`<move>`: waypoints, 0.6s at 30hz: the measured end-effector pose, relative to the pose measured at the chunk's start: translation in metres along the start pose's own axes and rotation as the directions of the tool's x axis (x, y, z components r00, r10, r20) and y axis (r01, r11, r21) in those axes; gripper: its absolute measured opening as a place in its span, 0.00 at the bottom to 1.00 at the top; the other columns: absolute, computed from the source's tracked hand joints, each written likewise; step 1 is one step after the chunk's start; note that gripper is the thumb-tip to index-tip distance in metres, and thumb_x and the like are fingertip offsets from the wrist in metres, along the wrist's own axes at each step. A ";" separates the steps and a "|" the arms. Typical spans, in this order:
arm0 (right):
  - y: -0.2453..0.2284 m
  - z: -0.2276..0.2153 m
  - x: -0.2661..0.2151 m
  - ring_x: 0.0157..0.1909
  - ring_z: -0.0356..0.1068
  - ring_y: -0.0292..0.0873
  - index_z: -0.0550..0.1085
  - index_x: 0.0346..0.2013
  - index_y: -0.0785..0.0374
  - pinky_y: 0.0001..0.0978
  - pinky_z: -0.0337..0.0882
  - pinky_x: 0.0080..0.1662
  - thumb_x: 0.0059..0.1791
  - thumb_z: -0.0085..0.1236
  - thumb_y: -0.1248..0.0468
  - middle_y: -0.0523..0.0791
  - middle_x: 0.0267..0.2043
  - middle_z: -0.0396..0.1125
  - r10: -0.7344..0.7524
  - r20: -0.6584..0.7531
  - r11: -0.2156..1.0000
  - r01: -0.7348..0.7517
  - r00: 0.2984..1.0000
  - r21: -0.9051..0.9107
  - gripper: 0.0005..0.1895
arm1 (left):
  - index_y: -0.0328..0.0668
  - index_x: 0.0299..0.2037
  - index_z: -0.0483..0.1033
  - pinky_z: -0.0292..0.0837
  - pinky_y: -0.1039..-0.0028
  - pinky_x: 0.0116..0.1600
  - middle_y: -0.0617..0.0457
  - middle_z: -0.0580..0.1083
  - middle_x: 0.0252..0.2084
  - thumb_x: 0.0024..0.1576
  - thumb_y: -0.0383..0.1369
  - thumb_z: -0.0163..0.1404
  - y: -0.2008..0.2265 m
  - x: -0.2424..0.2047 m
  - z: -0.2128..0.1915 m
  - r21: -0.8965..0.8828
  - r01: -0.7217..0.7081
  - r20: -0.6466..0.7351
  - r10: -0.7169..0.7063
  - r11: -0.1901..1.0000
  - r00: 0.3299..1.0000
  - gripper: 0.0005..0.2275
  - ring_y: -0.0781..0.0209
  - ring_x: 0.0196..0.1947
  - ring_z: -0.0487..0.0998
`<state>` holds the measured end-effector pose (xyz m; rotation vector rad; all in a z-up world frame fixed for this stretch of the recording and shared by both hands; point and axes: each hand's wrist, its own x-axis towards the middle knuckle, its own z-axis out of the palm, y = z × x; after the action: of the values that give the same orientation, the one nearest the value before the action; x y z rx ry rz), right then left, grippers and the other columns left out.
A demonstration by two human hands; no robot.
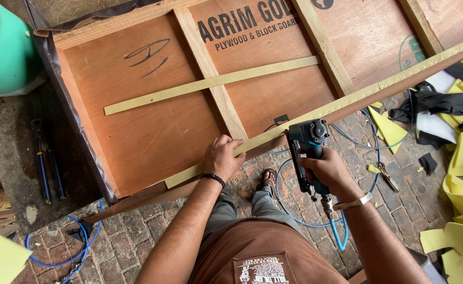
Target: The person uses a pneumatic nail gun to attach thin wooden strips to the underside of a plywood board. Then the person lays a large piece of brown fabric over the board and staples it down along the edges.
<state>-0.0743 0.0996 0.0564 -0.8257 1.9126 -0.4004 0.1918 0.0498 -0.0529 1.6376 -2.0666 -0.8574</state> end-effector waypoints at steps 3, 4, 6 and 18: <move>-0.001 0.002 -0.003 0.19 0.65 0.40 0.76 0.37 0.60 0.34 0.67 0.26 0.46 0.61 0.65 0.45 0.18 0.65 -0.010 0.015 0.998 0.011 1.000 -0.060 0.06 | 0.56 0.48 0.83 0.70 0.65 0.56 0.54 0.74 0.40 0.49 0.38 0.64 0.001 0.001 0.001 -0.017 0.014 0.026 -0.014 1.000 1.000 0.15 0.56 0.46 0.75; -0.001 0.004 -0.005 0.20 0.66 0.39 0.76 0.35 0.63 0.33 0.68 0.27 0.46 0.62 0.65 0.44 0.18 0.66 -0.020 0.027 0.997 0.022 0.999 -0.069 0.06 | 0.56 0.48 0.83 0.71 0.65 0.56 0.54 0.74 0.40 0.49 0.38 0.63 0.001 0.001 0.001 -0.019 0.018 0.035 -0.017 1.000 0.999 0.15 0.57 0.46 0.75; -0.004 0.010 -0.003 0.20 0.69 0.38 0.75 0.33 0.69 0.33 0.71 0.28 0.46 0.64 0.65 0.43 0.19 0.68 -0.051 0.055 0.995 0.056 0.997 -0.087 0.09 | 0.56 0.47 0.84 0.70 0.63 0.56 0.53 0.75 0.40 0.49 0.37 0.64 -0.001 0.005 -0.002 -0.023 -0.023 -0.011 0.023 0.999 1.000 0.15 0.55 0.47 0.75; -0.008 0.037 -0.016 0.21 0.68 0.38 0.75 0.30 0.66 0.33 0.68 0.27 0.44 0.66 0.63 0.43 0.19 0.68 -0.054 0.091 0.982 0.069 0.994 -0.174 0.10 | 0.56 0.48 0.84 0.70 0.62 0.56 0.53 0.75 0.40 0.49 0.37 0.63 -0.004 0.001 -0.001 -0.053 -0.050 -0.018 0.049 0.997 0.999 0.15 0.53 0.48 0.75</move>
<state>-0.0340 0.1080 0.0538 -1.0047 1.8649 -0.2295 0.1955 0.0477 -0.0548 1.5541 -2.0457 -0.8719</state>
